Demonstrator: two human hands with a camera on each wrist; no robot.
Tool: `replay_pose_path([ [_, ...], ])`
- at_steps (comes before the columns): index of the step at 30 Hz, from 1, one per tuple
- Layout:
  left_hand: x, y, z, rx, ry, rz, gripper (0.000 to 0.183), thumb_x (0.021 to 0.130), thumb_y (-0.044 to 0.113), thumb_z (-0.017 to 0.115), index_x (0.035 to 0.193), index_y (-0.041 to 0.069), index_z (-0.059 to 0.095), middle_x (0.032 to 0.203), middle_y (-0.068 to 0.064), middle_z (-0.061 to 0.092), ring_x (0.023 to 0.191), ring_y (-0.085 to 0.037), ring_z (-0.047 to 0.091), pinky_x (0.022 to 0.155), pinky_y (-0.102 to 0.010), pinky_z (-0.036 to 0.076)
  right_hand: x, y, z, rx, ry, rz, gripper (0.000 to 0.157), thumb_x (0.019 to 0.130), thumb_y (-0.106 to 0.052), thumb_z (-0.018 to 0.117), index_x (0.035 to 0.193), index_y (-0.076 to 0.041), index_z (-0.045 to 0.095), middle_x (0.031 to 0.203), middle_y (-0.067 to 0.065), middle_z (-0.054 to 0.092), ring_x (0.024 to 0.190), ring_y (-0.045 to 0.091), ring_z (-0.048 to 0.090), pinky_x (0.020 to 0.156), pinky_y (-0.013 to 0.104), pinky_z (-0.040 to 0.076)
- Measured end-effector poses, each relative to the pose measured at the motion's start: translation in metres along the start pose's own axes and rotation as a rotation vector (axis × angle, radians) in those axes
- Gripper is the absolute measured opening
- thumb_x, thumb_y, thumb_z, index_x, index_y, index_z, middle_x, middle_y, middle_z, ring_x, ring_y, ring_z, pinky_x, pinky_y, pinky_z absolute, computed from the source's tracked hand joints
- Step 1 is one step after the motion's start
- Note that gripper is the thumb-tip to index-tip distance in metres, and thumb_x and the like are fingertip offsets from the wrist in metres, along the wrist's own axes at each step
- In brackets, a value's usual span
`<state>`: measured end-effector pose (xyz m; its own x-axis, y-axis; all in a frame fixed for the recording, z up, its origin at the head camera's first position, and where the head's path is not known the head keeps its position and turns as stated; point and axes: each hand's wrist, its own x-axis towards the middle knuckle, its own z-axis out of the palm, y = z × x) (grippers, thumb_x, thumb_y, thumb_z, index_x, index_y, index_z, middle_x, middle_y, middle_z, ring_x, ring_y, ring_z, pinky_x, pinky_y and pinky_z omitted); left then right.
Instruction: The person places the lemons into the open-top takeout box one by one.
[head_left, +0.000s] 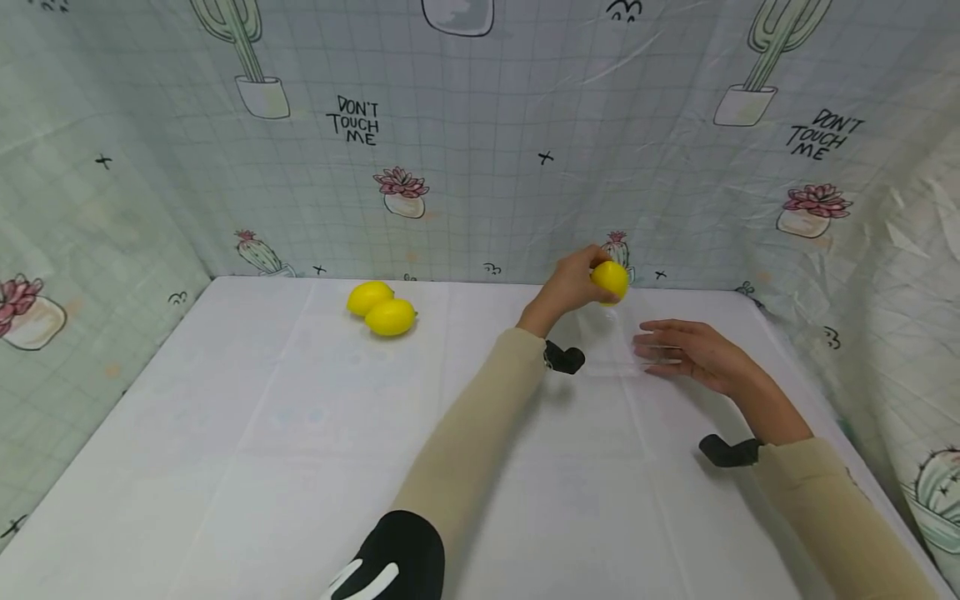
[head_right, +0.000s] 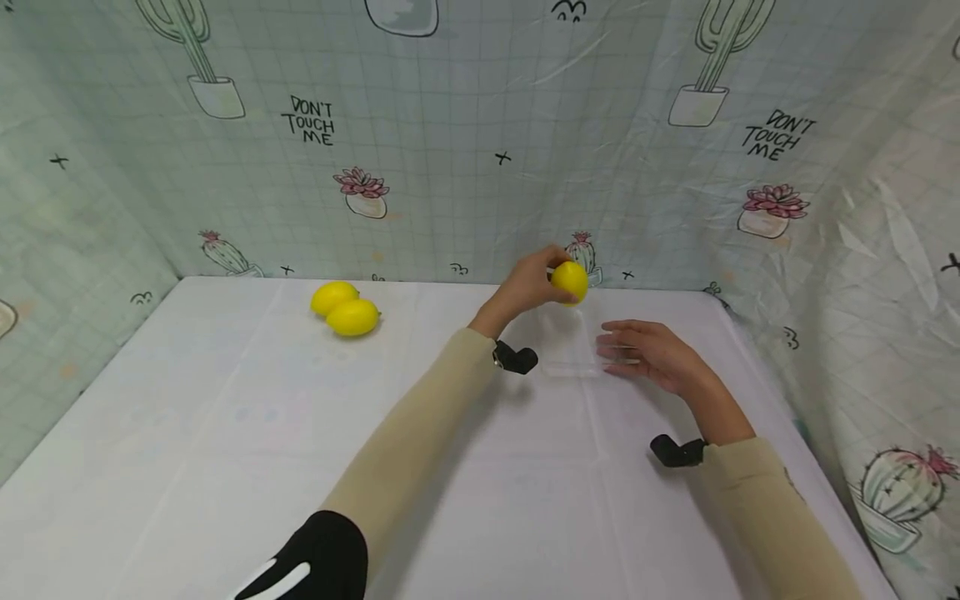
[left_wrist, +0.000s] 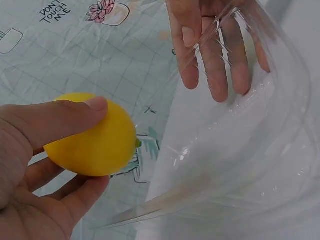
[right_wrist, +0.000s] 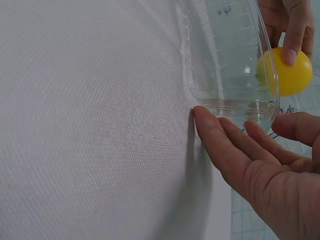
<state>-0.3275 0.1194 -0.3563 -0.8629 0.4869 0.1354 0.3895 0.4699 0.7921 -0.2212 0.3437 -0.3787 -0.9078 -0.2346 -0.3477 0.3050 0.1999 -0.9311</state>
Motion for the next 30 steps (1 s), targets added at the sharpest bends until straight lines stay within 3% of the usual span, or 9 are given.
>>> replay_pose_path([
  [7,0.002,-0.003,0.004,0.028,-0.012,-0.012,0.056,0.086,0.017,0.084,0.136,0.01,0.059,0.134,-0.003,0.062,0.12,-0.017,0.057,0.102,-0.026,0.05,-0.002,-0.001,0.004,-0.01,-0.025,-0.017,0.053,0.112,-0.014,0.038,0.157,0.006,0.021,0.158,0.032,0.03,0.12,0.018,0.065,0.099,0.042,0.054],
  [17,-0.001,0.001,0.001,-0.059,0.024,-0.04,0.041,0.094,0.018,0.075,0.132,0.009,0.062,0.13,-0.003,0.066,0.115,-0.017,0.064,0.094,-0.022,0.054,-0.002,-0.001,0.007,0.034,-0.021,-0.038,0.059,0.11,-0.016,0.046,0.158,0.007,0.019,0.156,0.029,0.036,0.124,0.022,0.062,0.1,0.047,0.051],
  [23,-0.012,-0.002,-0.018,-0.04,0.018,-0.02,0.044,0.096,0.02,0.073,0.137,0.01,0.059,0.134,-0.004,0.063,0.12,-0.019,0.061,0.097,-0.024,0.053,0.0,-0.001,0.008,0.048,-0.012,-0.032,0.06,0.11,-0.017,0.044,0.159,0.006,0.017,0.159,0.029,0.029,0.127,0.024,0.061,0.1,0.046,0.052],
  [30,-0.028,-0.011,-0.057,0.028,0.011,0.076,0.043,0.096,0.017,0.072,0.136,0.008,0.058,0.136,-0.009,0.061,0.122,-0.025,0.06,0.099,-0.025,0.051,0.002,-0.001,0.009,0.014,0.007,-0.032,0.064,0.11,-0.018,0.047,0.159,0.005,0.013,0.162,0.03,0.024,0.122,0.019,0.064,0.099,0.042,0.053],
])
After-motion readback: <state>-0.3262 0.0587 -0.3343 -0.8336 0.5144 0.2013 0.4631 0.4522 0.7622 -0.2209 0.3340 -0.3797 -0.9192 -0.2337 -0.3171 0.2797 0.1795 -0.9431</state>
